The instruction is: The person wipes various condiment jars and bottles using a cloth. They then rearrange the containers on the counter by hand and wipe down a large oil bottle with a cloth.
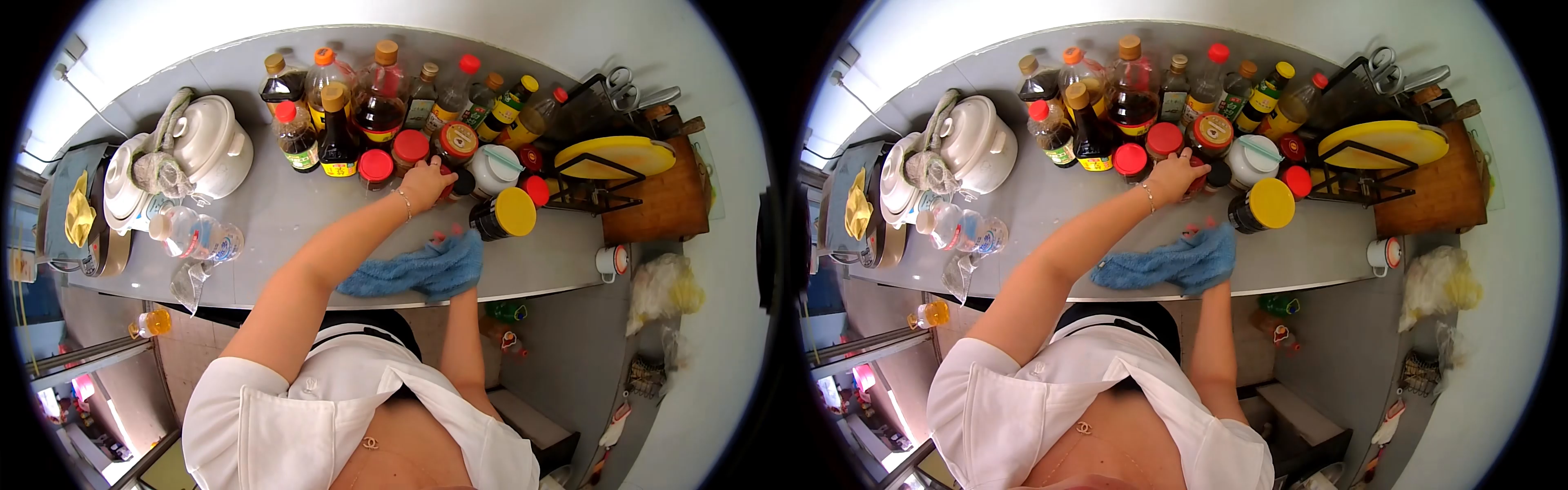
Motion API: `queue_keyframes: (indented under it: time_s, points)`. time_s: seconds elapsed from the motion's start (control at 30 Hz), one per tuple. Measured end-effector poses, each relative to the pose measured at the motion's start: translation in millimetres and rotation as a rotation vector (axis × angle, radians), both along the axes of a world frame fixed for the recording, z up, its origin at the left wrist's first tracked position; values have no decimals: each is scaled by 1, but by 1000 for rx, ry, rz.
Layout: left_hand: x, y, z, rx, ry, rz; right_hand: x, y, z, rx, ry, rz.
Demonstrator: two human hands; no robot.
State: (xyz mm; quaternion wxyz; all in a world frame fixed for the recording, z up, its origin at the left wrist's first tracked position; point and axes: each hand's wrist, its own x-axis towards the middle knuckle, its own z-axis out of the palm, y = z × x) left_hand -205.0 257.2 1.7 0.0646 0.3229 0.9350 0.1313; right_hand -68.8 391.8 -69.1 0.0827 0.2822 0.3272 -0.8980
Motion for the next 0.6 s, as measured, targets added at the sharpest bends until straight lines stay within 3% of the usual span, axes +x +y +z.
queue_keyframes:
  time_s: [0.13,0.2,0.23,0.3,0.4,0.47,0.6]
  points:
    - [4,-2,5,-2,-22,19,-43,5,39,482,-64,155]
    - [5,-3,4,15,-24,15,-78,18,18,860,228,259]
    - [6,-5,4,22,-26,15,-101,37,-31,1085,514,318]
    - [5,-7,1,36,-2,25,-132,64,-99,1161,647,384]
    - [3,-7,-4,67,1,55,-111,43,-21,1456,157,603]
    - [3,-6,-5,88,-18,78,-95,30,21,1537,58,653]
    - [5,0,-3,97,-35,114,-58,22,27,1755,31,661]
